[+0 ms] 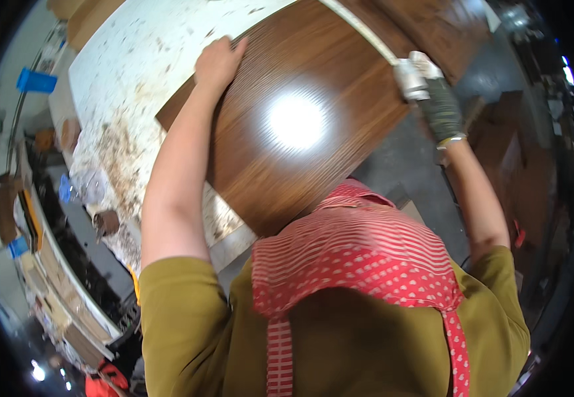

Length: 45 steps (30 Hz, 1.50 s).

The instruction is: The person scrapes the surfaces and edges of wooden panels using a blade, applies liquid from a bottle, and wipes down the wooden panels with a cloth.

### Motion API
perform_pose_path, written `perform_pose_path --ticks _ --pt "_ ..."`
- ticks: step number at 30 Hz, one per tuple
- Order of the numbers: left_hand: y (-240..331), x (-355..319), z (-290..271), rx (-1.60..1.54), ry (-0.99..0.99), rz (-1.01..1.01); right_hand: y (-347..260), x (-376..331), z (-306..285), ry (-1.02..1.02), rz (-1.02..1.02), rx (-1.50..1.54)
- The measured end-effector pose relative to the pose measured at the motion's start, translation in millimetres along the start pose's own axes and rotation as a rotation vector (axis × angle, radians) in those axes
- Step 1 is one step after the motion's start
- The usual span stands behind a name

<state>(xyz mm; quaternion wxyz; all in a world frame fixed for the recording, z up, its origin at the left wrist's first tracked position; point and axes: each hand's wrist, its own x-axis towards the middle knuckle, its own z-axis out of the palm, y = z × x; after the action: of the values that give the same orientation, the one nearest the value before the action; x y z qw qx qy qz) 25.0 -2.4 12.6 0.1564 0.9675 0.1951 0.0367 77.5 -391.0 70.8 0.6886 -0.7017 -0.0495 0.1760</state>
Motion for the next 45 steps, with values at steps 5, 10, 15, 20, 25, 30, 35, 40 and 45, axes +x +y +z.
perform_pose_path --ticks 5,10,15,20,25,30,35,40,45 --pt "-4.3 15.1 1.5 0.04 0.015 -0.006 0.4 -27.8 39.9 -0.262 -0.802 -1.356" --pt "-9.0 22.9 17.7 0.076 0.109 0.02 33.7 -61.3 160.2 -0.729 -0.821 -1.334" --pt "0.7 24.0 10.2 0.022 0.044 0.034 44.6 -99.1 82.2 -0.905 -0.953 -0.883" --pt "-23.2 36.9 -11.4 -0.015 0.03 0.047 19.2 -85.6 -14.9 -0.827 -0.499 -1.036" --pt "17.7 36.7 -132.0 -0.099 0.228 -0.068 21.5 -69.5 -4.1 -0.865 -0.439 -1.163" --pt "100.8 -41.4 -253.3 0.146 0.363 0.099 22.8 -47.3 -6.1 -0.963 -0.359 -1.174" --pt "179.9 -161.3 -251.9 0.268 0.29 0.276 25.3 -39.9 -9.1 -1.072 -0.387 -1.172" --pt "218.6 -247.8 -171.0 0.006 -0.105 0.426 32.2 -31.6 -37.3 -1.134 -0.464 -1.051" --pt "211.1 -285.7 -50.0 0.153 -0.137 0.386 70.2 -24.9 -68.1 -1.198 -0.588 -0.966"
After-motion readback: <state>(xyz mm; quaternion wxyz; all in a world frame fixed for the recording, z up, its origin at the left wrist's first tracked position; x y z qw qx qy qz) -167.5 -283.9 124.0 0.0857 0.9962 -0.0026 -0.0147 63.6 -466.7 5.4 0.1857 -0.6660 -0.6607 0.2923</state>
